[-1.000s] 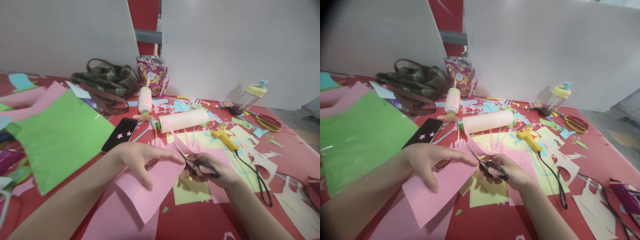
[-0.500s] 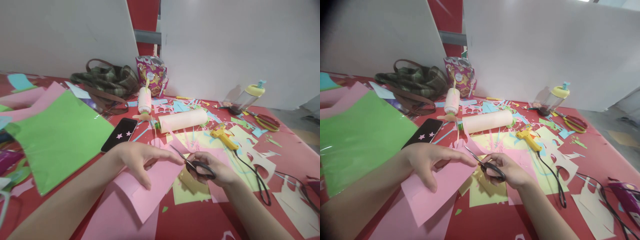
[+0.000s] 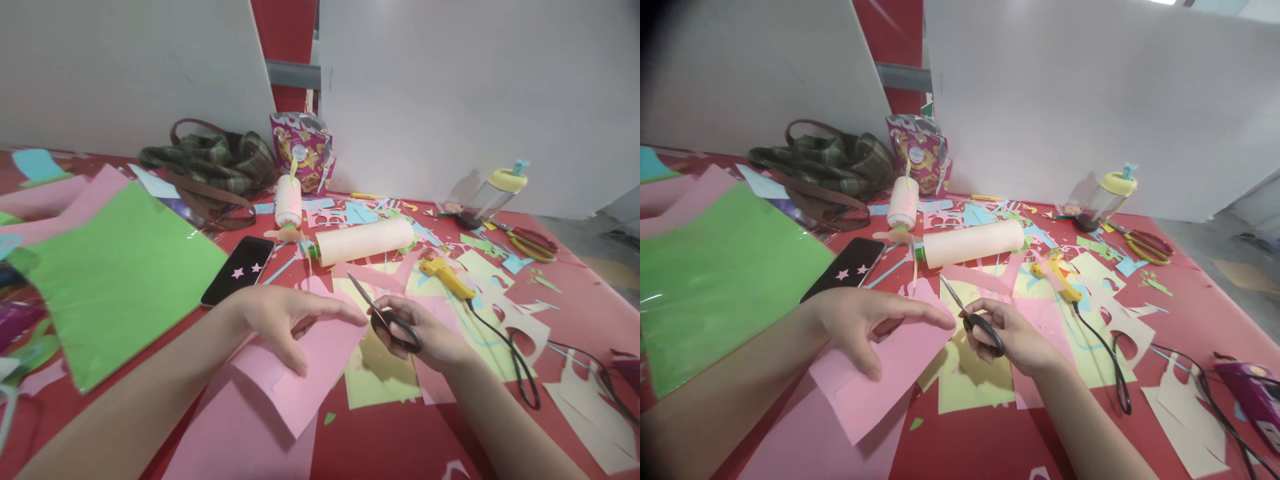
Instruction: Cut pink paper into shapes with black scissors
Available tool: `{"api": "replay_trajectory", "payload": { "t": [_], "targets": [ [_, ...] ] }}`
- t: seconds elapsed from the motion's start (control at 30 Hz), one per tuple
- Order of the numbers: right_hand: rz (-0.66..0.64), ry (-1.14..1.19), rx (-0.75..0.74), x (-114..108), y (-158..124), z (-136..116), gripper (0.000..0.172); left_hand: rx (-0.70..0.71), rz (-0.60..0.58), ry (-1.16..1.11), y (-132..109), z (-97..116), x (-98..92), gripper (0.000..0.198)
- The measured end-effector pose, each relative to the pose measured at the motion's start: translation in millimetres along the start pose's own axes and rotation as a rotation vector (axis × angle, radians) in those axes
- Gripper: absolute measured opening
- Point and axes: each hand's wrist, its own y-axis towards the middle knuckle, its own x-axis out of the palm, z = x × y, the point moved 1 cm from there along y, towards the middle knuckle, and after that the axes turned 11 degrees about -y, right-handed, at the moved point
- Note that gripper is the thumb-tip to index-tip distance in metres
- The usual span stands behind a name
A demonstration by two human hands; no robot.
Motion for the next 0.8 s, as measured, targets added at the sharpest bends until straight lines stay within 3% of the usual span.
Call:
{"api": "replay_trajectory", "payload": {
  "t": [0.13,0.27,0.47,0.67,0.8],
  "targets": [
    [0.095,-0.07,-0.099,1,3,0,0.038,-0.027,0.058,0.125,4,3,2.6,0.071],
    [0.221,-0.153,-0.115,6,6,0,0.036,-0.072,0.014,0.186,9,4,8.3,0.067],
    [0.253,-0.205,-0.119,16,8,4,0.029,-0.124,-0.041,0.216,17,-4,18.3,0.058],
    [0.244,-0.268,-0.114,18,7,3,0.025,-0.094,0.018,0.234,21,-11,24.4,0.049],
    [0.308,-0.211,-0.127,13,5,0,0.028,-0.081,0.088,0.339,16,2,22.9,0.044]
  ]
}}
